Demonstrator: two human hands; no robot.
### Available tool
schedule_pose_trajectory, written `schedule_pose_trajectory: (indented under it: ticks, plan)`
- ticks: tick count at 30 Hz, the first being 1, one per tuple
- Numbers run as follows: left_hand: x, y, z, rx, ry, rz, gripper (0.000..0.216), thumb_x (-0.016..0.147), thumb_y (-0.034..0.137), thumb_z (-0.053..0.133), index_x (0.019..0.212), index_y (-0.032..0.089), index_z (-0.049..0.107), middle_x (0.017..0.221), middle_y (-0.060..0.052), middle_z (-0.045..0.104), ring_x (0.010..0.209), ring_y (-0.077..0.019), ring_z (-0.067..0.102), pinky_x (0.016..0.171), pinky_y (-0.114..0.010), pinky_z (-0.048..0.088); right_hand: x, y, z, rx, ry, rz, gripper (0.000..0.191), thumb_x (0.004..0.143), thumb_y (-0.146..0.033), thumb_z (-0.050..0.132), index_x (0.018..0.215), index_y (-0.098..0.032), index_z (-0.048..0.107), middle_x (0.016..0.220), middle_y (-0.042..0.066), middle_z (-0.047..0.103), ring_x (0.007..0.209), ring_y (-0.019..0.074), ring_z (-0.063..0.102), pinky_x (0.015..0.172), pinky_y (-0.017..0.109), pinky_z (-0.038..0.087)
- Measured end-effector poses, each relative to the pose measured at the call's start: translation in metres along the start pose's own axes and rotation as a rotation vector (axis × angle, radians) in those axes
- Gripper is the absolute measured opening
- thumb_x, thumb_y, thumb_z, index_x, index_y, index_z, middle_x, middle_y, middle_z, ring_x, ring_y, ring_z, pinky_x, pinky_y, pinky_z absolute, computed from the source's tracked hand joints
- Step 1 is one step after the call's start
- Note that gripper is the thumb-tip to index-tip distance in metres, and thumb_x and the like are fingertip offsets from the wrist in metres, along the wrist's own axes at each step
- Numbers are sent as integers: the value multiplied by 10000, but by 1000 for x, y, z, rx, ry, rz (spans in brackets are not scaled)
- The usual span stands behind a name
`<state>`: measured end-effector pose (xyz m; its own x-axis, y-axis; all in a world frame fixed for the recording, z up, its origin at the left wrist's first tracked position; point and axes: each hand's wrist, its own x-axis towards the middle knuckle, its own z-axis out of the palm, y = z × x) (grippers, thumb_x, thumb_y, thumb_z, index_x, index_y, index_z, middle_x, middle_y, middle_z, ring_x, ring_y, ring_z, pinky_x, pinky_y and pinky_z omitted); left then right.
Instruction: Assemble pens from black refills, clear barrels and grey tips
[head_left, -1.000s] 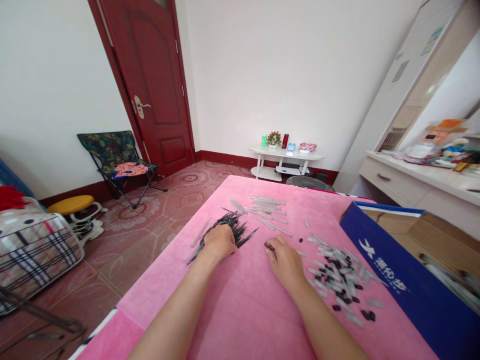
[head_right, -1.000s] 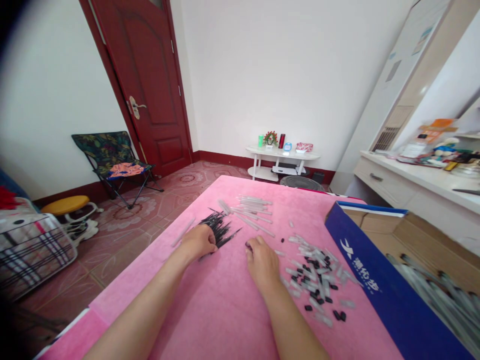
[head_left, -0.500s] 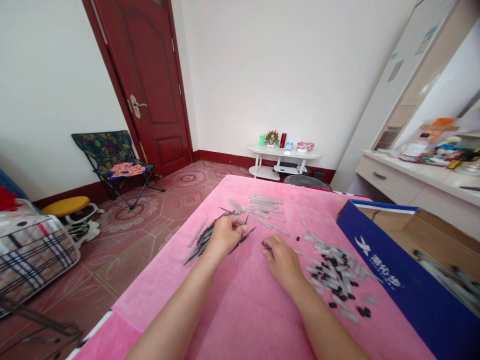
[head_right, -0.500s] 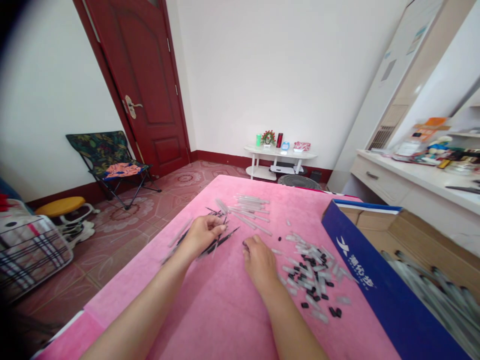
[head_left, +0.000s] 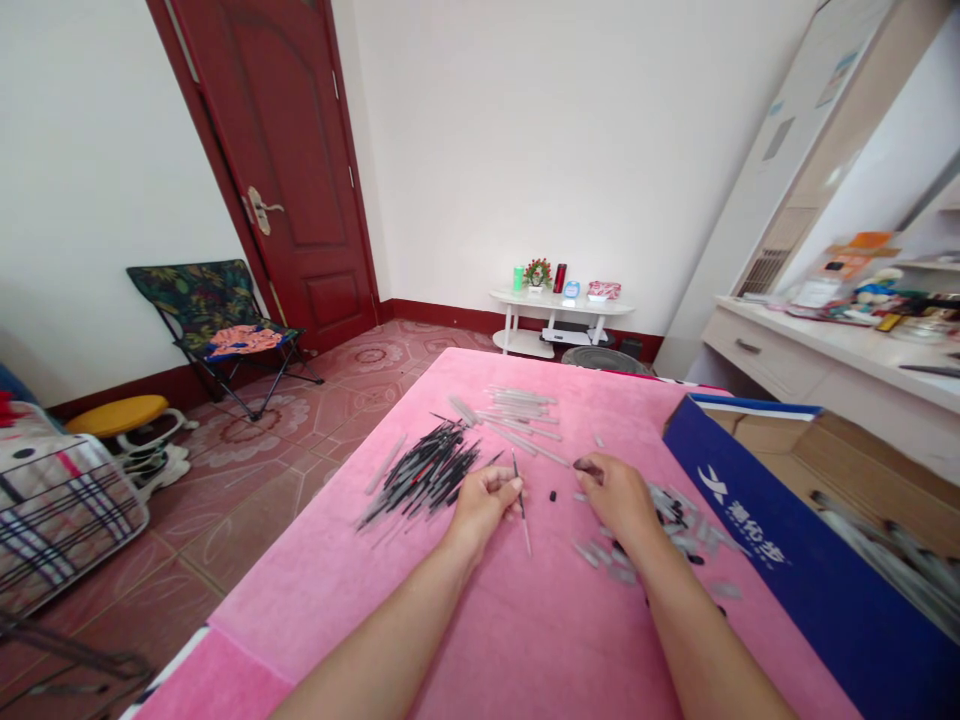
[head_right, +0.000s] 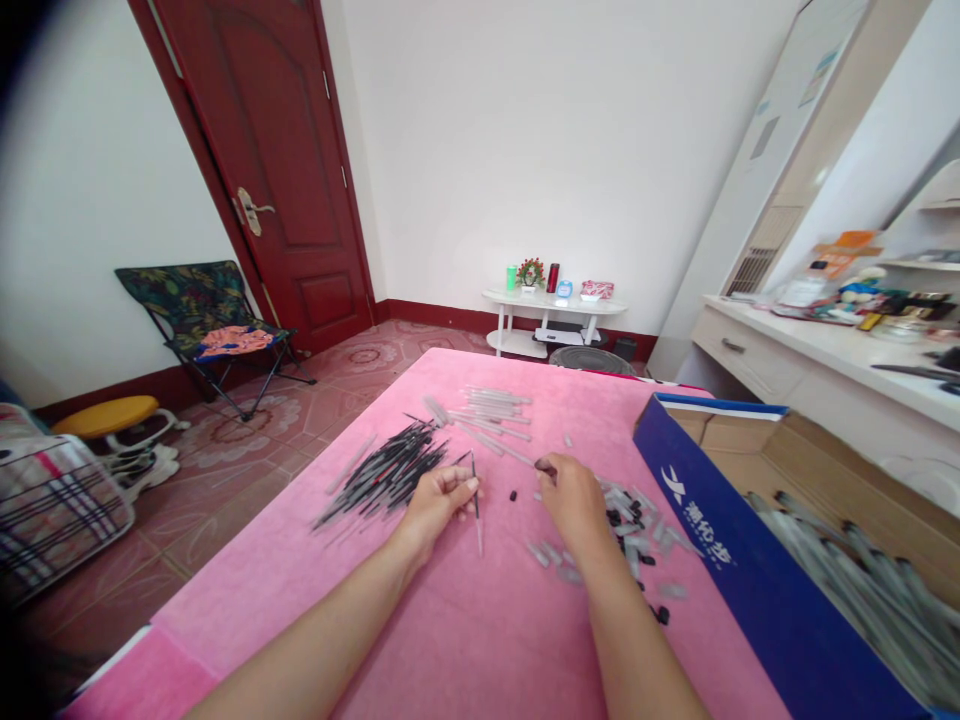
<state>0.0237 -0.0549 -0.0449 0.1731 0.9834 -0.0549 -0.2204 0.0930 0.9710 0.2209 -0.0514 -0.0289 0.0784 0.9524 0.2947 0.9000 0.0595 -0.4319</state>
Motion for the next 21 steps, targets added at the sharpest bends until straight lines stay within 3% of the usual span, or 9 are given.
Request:
schedule_pose_trajectory:
  ticks: [16,21]
  plan:
    - [2,-4,0,61,-9,20,269,614,328,637,744,94,607,602,-35,607,426,-72,470,413,-190,340,-4,4,-7,-90,-215,56,140,626,-242,571,739,-241,654,723,4,661,689,141,599,590,220,387]
    - [3,-7,0,75,-26,13,280,619,334,636,758,94,603,591,-31,601,425,-76,470,415,-192,342,-6,0,-4,-131,-194,55,127,623,-194,550,694,-234,647,719,7,654,708,143,594,584,222,361]
